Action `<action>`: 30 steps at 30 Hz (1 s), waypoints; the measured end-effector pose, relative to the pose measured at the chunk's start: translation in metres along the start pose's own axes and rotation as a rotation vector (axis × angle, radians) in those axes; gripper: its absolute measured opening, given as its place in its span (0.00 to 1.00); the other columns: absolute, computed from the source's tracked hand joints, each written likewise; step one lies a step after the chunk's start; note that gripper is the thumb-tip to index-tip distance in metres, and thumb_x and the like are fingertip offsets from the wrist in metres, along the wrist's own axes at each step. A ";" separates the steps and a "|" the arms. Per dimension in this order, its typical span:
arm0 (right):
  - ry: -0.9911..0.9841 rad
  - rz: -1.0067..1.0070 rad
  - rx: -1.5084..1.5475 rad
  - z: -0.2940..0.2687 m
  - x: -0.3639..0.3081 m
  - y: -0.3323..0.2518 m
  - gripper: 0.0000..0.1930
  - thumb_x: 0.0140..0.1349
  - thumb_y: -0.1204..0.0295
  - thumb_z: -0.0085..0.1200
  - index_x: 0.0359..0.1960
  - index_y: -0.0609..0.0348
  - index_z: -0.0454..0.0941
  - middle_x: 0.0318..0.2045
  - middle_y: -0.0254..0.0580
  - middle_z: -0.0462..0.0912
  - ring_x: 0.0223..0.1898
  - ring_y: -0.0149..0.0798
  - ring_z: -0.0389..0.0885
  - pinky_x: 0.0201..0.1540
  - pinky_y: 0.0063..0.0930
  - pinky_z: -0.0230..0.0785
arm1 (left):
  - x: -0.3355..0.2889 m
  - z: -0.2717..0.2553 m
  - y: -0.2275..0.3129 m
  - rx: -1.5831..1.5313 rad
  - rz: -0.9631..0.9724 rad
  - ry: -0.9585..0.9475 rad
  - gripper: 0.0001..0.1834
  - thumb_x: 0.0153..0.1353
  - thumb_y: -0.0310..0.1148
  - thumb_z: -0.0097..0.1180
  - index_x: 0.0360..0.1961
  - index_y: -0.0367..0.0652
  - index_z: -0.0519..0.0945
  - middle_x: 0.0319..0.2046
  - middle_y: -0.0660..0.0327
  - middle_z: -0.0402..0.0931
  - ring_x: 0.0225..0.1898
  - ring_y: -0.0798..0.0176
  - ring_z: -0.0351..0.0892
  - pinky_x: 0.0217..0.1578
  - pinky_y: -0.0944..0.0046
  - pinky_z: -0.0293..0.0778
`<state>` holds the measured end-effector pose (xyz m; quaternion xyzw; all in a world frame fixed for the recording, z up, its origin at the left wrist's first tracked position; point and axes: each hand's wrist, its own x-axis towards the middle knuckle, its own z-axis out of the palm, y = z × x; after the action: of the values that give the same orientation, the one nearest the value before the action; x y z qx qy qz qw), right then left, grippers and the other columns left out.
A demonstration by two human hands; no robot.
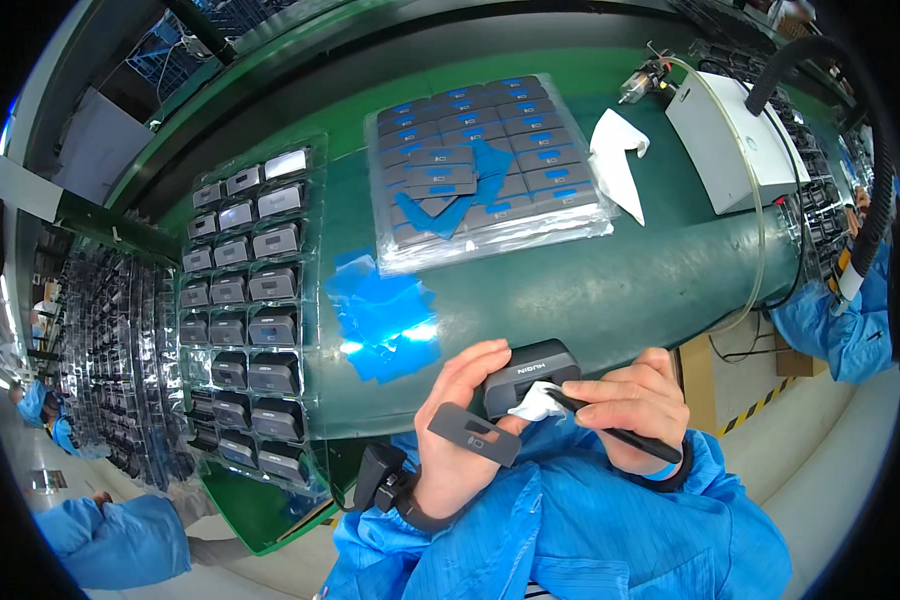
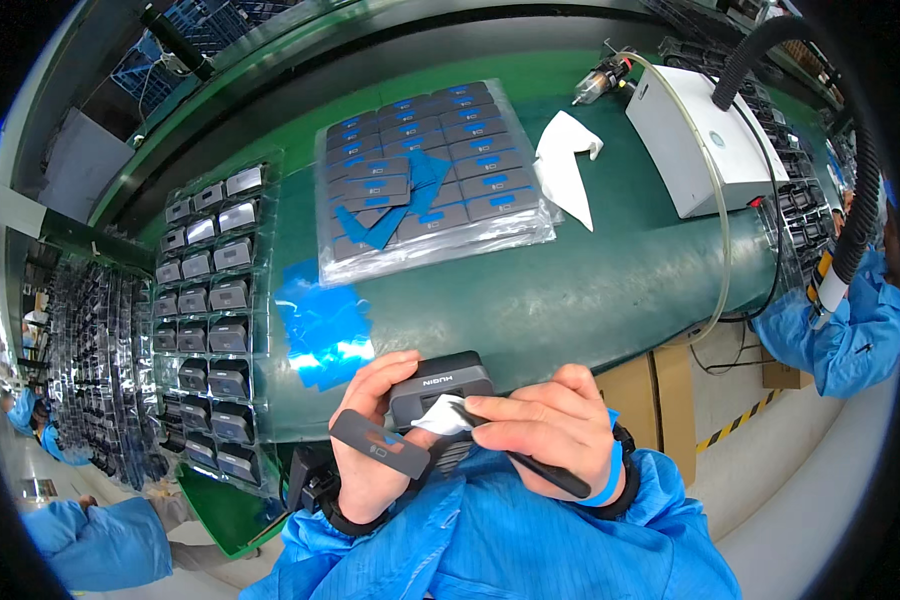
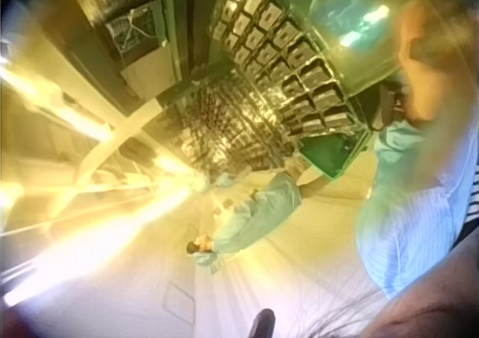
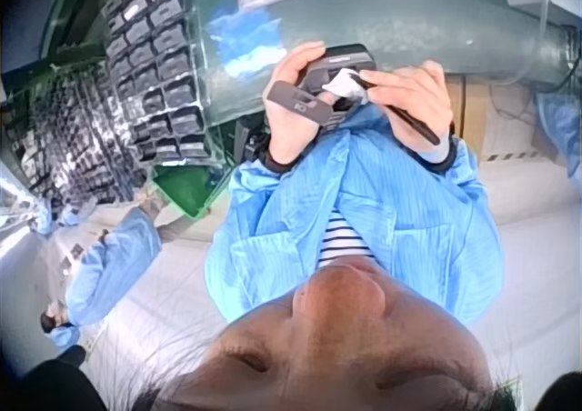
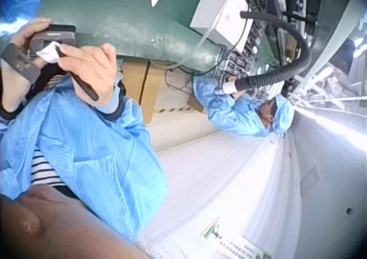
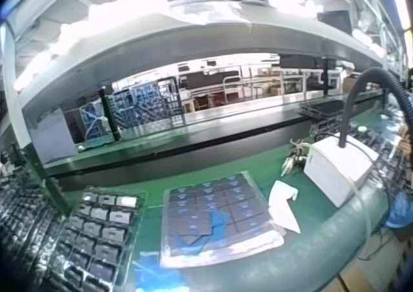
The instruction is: Manually assembling and inspecting small plastic electronic device housings on a factory production line.
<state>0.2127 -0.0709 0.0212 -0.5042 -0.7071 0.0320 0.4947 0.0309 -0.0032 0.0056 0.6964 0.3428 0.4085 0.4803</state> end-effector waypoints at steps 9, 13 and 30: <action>-0.017 -0.001 0.012 -0.002 -0.002 0.002 0.08 0.43 0.78 0.59 0.28 0.53 0.81 0.34 0.39 0.85 0.28 0.32 0.79 0.31 0.24 0.55 | -0.001 0.004 0.002 0.000 -0.018 0.031 0.29 0.38 0.20 0.62 0.48 0.36 0.75 0.51 0.50 0.73 0.51 0.52 0.75 0.51 0.60 0.71; -0.022 -0.018 0.071 0.007 0.002 -0.006 0.09 0.42 0.78 0.59 0.28 0.54 0.80 0.34 0.39 0.85 0.27 0.33 0.78 0.31 0.24 0.55 | -0.002 0.004 0.000 0.008 -0.007 0.027 0.29 0.38 0.20 0.63 0.48 0.36 0.75 0.51 0.50 0.73 0.51 0.52 0.75 0.51 0.60 0.71; -0.019 0.032 -0.006 -0.002 -0.002 0.002 0.12 0.37 0.81 0.57 0.28 0.55 0.80 0.36 0.39 0.85 0.26 0.33 0.78 0.32 0.26 0.55 | -0.001 0.003 -0.003 0.034 0.006 0.046 0.28 0.40 0.20 0.63 0.48 0.36 0.75 0.50 0.49 0.72 0.50 0.53 0.75 0.50 0.60 0.72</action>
<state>0.2160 -0.0725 0.0199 -0.5168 -0.7037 0.0424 0.4858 0.0331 -0.0046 0.0018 0.6958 0.3588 0.4199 0.4592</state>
